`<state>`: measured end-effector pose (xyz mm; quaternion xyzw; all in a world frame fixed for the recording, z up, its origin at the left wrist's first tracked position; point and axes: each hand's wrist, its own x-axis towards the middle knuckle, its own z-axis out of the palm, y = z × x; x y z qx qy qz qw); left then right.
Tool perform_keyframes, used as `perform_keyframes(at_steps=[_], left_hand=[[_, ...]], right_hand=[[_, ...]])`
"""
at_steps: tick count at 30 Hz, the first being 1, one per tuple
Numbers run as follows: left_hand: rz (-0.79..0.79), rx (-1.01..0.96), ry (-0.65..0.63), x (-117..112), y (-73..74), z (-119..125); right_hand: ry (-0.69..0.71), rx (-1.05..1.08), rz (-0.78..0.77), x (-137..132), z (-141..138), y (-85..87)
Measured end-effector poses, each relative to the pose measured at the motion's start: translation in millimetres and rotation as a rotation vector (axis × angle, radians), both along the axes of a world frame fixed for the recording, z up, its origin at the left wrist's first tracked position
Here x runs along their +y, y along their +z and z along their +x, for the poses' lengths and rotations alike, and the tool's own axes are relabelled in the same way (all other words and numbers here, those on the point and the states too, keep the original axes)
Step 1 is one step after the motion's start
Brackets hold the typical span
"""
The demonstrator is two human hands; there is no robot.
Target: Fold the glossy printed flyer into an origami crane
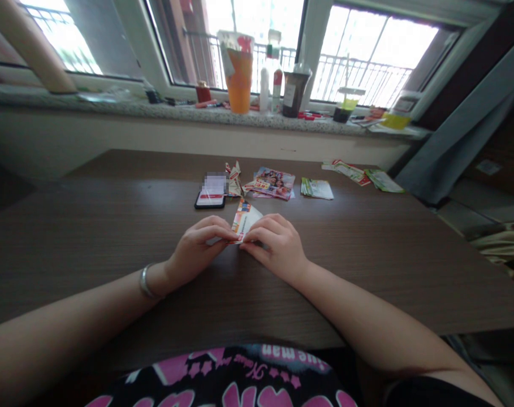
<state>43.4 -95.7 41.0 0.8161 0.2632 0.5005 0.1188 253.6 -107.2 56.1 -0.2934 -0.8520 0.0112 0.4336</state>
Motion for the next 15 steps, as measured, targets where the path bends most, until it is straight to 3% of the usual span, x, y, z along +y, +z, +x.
perform_keyframes(at_steps=[15], left_hand=[[0.023, 0.045, 0.029, -4.1, 6.3, 2.3]], right_hand=[[-0.046, -0.002, -0.017, 2.5, -0.1, -3.8]])
